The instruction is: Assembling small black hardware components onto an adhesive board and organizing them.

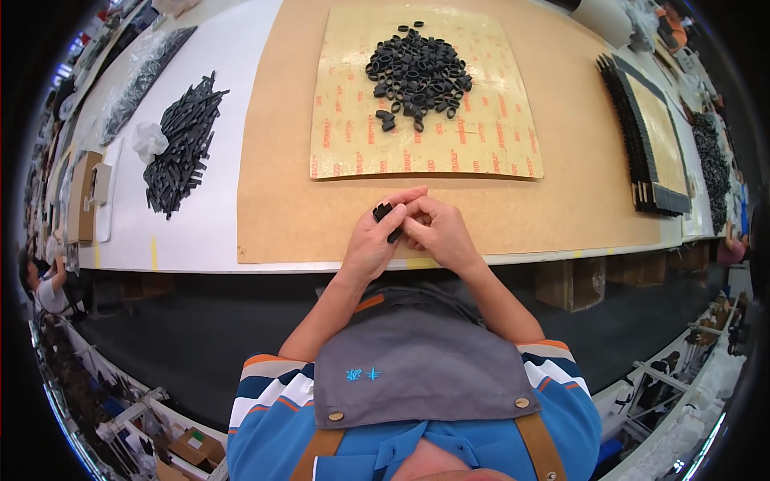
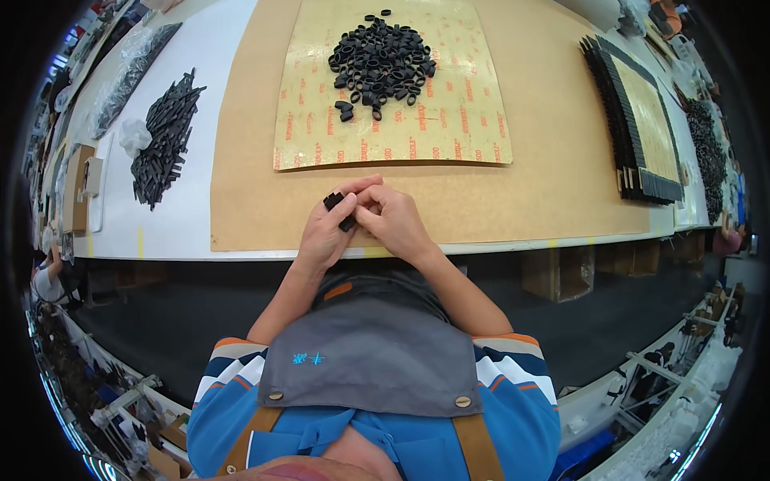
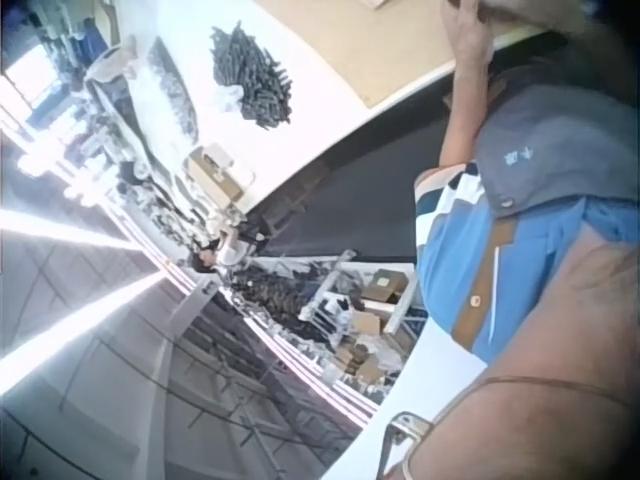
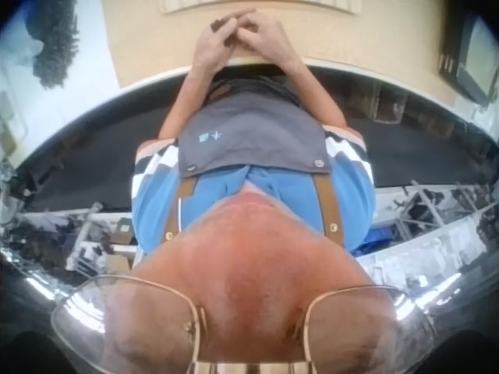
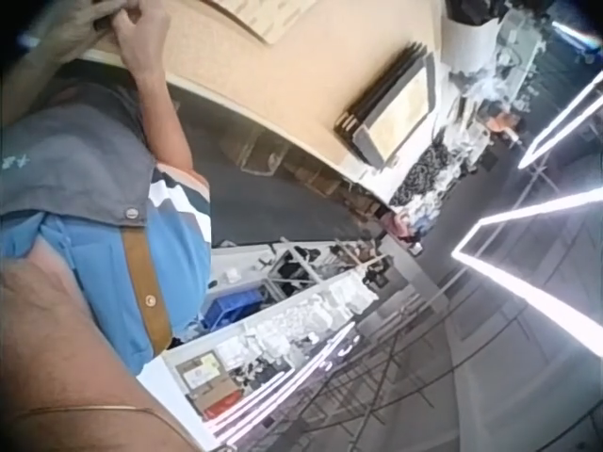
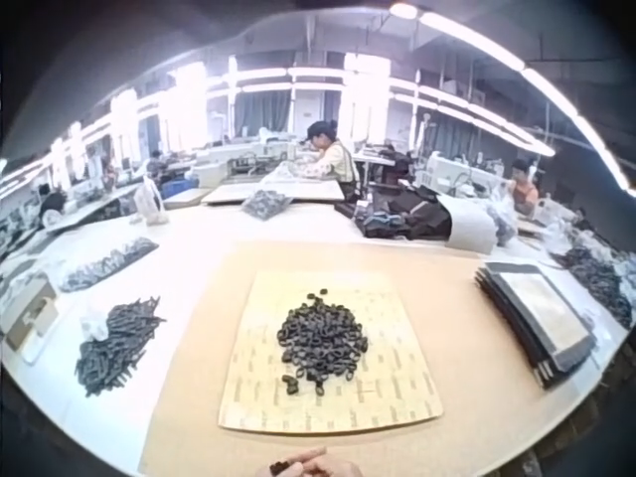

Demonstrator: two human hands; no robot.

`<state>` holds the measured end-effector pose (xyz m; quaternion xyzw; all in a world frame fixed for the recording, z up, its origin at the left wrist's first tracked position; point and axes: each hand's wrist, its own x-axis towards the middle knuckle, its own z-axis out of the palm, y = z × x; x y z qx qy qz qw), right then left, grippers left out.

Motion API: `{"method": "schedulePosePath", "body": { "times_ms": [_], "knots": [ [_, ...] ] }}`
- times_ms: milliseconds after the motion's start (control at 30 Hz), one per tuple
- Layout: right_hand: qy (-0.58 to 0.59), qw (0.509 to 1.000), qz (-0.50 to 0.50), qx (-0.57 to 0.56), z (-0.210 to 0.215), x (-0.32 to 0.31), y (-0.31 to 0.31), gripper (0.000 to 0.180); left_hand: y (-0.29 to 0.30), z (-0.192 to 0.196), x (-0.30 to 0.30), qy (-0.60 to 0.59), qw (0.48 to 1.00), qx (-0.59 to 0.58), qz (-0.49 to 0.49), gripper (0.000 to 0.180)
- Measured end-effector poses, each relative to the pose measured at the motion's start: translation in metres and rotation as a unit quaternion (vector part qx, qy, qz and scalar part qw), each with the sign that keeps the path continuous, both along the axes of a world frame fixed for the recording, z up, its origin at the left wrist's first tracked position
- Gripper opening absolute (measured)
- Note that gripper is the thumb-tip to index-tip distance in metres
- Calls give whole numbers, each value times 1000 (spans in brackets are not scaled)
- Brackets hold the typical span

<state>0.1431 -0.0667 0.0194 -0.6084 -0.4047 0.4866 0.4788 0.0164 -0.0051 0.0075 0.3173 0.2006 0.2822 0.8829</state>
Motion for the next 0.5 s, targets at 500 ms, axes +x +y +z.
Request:
{"method": "schedulePosePath", "body": {
  "times_ms": [500],
  "knots": [
    [-144,975,-127,113,-10,-16,-3,15,-1,-1,6,85,994,65,-17,35]
  ]
}}
